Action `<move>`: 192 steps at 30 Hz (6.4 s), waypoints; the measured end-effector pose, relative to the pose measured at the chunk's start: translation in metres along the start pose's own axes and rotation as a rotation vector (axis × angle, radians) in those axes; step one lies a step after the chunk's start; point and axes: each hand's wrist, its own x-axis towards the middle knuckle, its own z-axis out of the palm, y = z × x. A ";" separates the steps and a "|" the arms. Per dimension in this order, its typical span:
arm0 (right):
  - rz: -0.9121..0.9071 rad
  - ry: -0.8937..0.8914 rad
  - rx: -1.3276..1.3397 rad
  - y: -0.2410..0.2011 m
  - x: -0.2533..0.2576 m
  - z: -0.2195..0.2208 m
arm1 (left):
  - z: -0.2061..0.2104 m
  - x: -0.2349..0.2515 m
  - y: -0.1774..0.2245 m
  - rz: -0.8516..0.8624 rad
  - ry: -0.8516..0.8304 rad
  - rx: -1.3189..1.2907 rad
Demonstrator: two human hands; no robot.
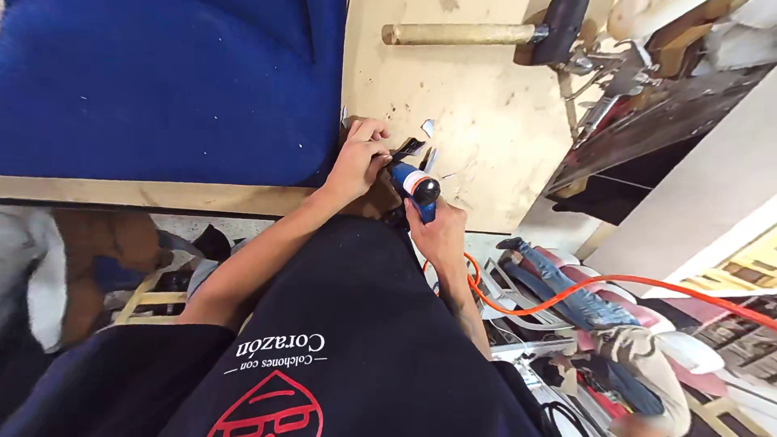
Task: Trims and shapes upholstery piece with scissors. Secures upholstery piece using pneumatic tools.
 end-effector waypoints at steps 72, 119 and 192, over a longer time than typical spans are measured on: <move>0.369 -0.036 0.029 0.049 -0.048 -0.021 | 0.005 0.011 0.019 -0.058 -0.151 0.226; 0.305 0.298 -0.067 0.058 -0.024 -0.003 | 0.015 0.009 0.007 0.093 -0.117 0.303; -0.584 0.458 0.515 -0.045 -0.067 -0.046 | -0.047 -0.104 0.150 0.167 -0.132 -0.604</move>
